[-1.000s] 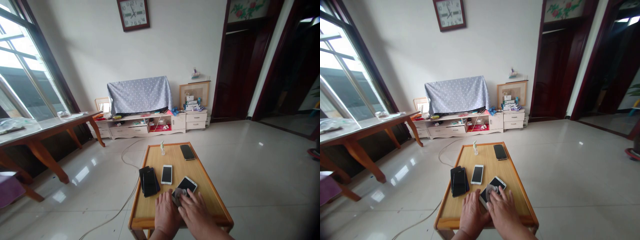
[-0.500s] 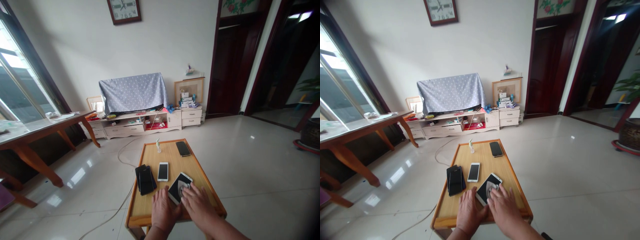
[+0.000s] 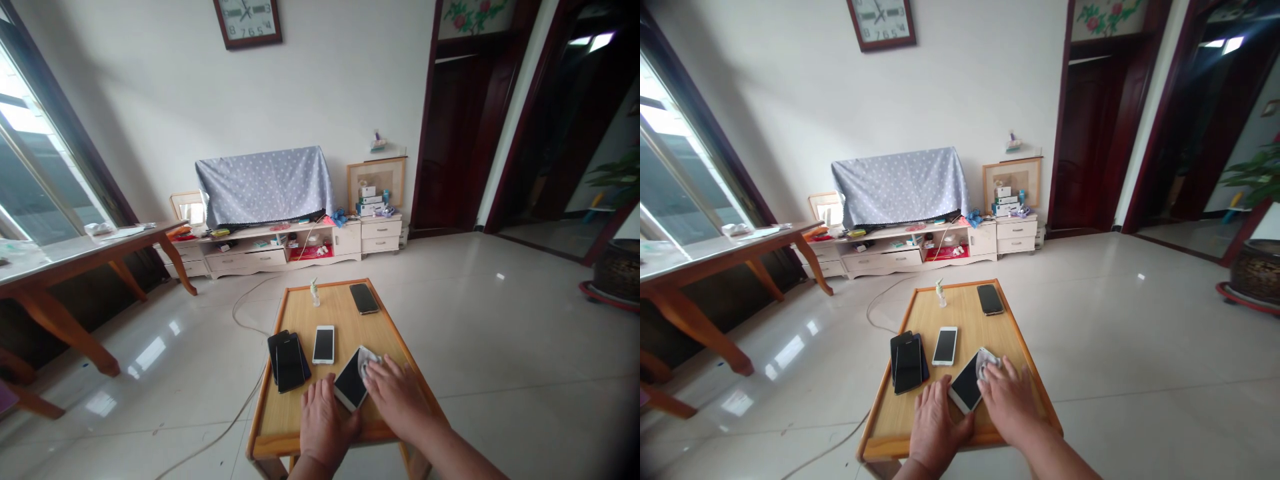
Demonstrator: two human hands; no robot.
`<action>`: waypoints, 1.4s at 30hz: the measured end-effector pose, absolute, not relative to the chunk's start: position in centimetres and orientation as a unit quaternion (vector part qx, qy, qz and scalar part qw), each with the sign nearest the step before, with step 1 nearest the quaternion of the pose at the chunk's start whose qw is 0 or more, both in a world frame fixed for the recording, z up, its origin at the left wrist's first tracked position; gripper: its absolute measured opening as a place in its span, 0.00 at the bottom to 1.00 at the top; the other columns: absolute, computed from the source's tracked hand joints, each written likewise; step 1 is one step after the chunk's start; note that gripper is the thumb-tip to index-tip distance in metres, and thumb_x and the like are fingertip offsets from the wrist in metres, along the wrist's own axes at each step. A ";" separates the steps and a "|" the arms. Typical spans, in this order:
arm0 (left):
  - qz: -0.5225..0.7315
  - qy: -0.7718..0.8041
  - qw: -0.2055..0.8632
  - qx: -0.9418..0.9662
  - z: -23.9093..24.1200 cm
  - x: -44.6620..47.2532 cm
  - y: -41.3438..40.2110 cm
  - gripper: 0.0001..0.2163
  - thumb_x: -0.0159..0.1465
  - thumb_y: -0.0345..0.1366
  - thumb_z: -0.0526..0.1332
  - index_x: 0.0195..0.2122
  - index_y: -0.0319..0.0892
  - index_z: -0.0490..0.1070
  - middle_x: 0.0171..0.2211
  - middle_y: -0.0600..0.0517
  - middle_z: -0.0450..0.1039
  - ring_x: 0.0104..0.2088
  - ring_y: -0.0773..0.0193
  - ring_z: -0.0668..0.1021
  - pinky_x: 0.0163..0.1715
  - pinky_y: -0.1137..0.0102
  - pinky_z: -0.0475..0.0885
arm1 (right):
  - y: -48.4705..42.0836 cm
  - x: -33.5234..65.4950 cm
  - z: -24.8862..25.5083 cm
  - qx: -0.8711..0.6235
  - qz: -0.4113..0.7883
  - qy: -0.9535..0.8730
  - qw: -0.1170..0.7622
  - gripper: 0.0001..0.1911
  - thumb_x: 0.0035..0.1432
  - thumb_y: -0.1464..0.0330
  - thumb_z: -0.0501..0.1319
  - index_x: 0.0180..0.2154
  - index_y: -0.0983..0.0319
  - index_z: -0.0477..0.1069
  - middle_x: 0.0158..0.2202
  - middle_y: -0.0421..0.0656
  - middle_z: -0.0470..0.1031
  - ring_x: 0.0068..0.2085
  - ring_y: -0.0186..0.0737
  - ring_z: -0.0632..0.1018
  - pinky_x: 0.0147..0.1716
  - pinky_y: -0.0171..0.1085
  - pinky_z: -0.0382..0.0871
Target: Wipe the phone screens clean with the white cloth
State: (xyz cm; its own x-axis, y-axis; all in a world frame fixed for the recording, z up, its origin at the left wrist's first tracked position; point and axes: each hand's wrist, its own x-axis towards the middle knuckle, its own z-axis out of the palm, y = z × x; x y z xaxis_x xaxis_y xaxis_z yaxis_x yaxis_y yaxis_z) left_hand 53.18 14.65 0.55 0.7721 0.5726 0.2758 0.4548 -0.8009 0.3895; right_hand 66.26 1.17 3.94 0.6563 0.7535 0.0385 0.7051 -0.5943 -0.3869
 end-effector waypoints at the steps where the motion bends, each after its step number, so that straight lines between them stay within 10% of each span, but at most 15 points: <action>1: 0.195 0.276 0.151 0.929 0.6 53.2 14.6 0.31 0.53 0.46 0.63 0.57 0.42 0.63 0.49 0.46 0.71 0.51 0.51 0.70 0.55 0.60 0.59 | 1.3 67.1 4.1 -0.900 0.054 -0.393 0.179 0.27 0.69 0.54 0.42 0.60 0.54 0.67 0.64 0.42 0.66 0.68 0.59 0.54 0.64 0.65 0.41; 10: 0.182 0.287 0.156 0.927 -1.1 53.1 15.2 0.25 0.60 0.33 0.54 0.60 0.45 0.60 0.54 0.47 0.69 0.56 0.54 0.68 0.59 0.60 0.53 | 3.0 61.1 2.9 -0.809 0.105 -0.528 0.238 0.24 0.70 0.56 0.43 0.62 0.47 0.65 0.63 0.37 0.67 0.67 0.53 0.56 0.66 0.58 0.40; 20: 0.175 0.295 0.170 0.924 1.0 53.2 14.6 0.32 0.52 0.45 0.64 0.58 0.43 0.63 0.50 0.46 0.70 0.52 0.50 0.69 0.56 0.61 0.57 | 4.5 67.9 2.8 -0.904 0.008 -0.383 0.189 0.24 0.69 0.57 0.44 0.59 0.50 0.69 0.63 0.40 0.66 0.66 0.60 0.58 0.62 0.67 0.42; 25: 0.147 0.297 0.173 0.927 1.1 53.1 14.9 0.20 0.61 0.40 0.55 0.55 0.47 0.65 0.50 0.48 0.70 0.51 0.54 0.69 0.54 0.62 0.57 | 4.9 63.1 2.1 -0.835 0.024 -0.487 0.255 0.20 0.69 0.60 0.46 0.53 0.49 0.73 0.56 0.41 0.74 0.60 0.52 0.67 0.63 0.60 0.43; 30: 0.145 0.267 0.177 0.936 1.9 52.8 14.9 0.17 0.60 0.48 0.59 0.49 0.50 0.70 0.48 0.51 0.70 0.48 0.56 0.70 0.50 0.64 0.59 | 4.4 64.3 2.1 -0.845 -0.012 -0.436 0.311 0.15 0.66 0.65 0.50 0.40 0.56 0.76 0.41 0.44 0.78 0.46 0.45 0.74 0.51 0.44 0.64; 42: 0.171 0.221 0.188 0.942 3.4 51.0 13.9 0.20 0.57 0.55 0.63 0.46 0.50 0.72 0.46 0.50 0.70 0.48 0.54 0.70 0.51 0.62 0.59 | 1.1 70.8 0.2 -0.883 -0.079 -0.290 0.360 0.17 0.62 0.62 0.53 0.47 0.57 0.75 0.45 0.46 0.78 0.48 0.45 0.77 0.47 0.39 0.67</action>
